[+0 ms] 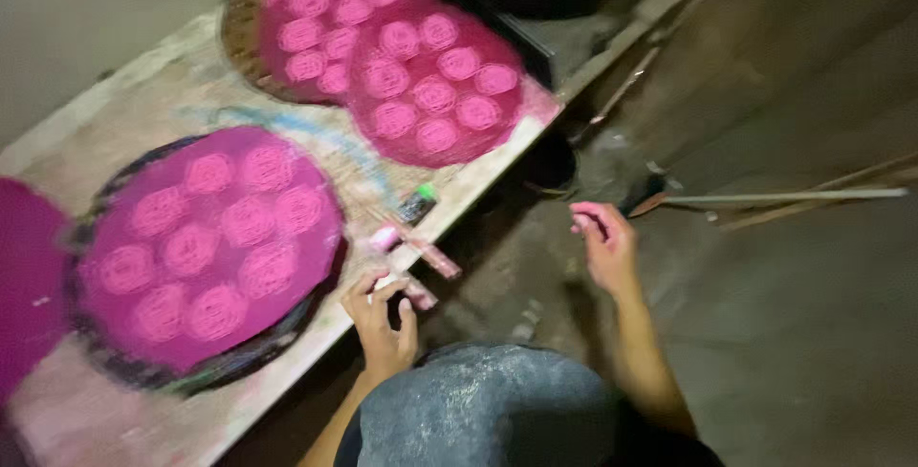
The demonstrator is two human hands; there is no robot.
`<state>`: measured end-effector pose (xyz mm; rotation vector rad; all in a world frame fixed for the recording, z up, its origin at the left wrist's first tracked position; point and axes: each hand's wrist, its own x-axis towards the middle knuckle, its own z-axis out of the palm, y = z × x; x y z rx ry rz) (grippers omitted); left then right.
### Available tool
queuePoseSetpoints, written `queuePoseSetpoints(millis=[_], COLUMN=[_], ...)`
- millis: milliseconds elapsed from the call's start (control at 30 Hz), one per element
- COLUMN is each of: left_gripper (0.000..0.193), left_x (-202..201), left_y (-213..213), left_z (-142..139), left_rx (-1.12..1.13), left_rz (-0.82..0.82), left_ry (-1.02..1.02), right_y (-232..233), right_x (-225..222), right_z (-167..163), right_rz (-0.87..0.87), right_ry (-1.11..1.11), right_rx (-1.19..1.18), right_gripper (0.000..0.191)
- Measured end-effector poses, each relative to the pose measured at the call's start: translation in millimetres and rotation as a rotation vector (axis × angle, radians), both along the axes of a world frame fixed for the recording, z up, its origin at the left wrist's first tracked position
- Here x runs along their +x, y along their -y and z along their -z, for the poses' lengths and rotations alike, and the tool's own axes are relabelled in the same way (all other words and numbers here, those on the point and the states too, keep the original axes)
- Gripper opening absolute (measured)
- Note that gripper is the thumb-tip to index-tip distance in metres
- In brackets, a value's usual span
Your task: The person scoops pink paste from a large basin into a hand-held extrusion tool, squeezes the tool to pipe swirls of paste onto round trays, and repeats this across many trays. At the end they stack the filled trays and place them into a steamer pot and cover it with a lid.
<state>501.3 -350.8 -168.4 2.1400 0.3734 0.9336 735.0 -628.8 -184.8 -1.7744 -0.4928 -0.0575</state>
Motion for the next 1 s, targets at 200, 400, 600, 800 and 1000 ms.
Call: queuePoseSetpoints(millis=[200, 400, 600, 800, 1000], left_gripper=[0.033, 0.029, 0.028, 0.028, 0.032], left_x=[135.1, 218.4, 290.3, 338.0, 366.3], left_y=[85.5, 110.6, 75.9, 47.5, 30.0], left_z=[-14.9, -17.7, -11.3, -7.8, 22.6], left_rx=[-0.083, -0.050, -0.080, -0.086, 0.042], left_rz=[0.043, 0.144, -0.037, -0.221, -0.498], left_ry=[0.065, 0.055, 0.085, 0.153, 0.157], right_y=[73.0, 29.6, -97.2, -225.5, -331.9], right_x=[112.1, 252.5, 374.1, 503.6, 612.2], right_z=[10.2, -60.5, -161.4, -216.9, -256.0], right_rz=[-0.103, -0.340, -0.411, -0.358, 0.006], right_ry=[-0.223, -0.021, 0.426, 0.823, 1.557], right_rx=[0.049, -0.033, -0.172, -0.227, -0.304], right_gripper=[0.022, 0.021, 0.016, 0.028, 0.061])
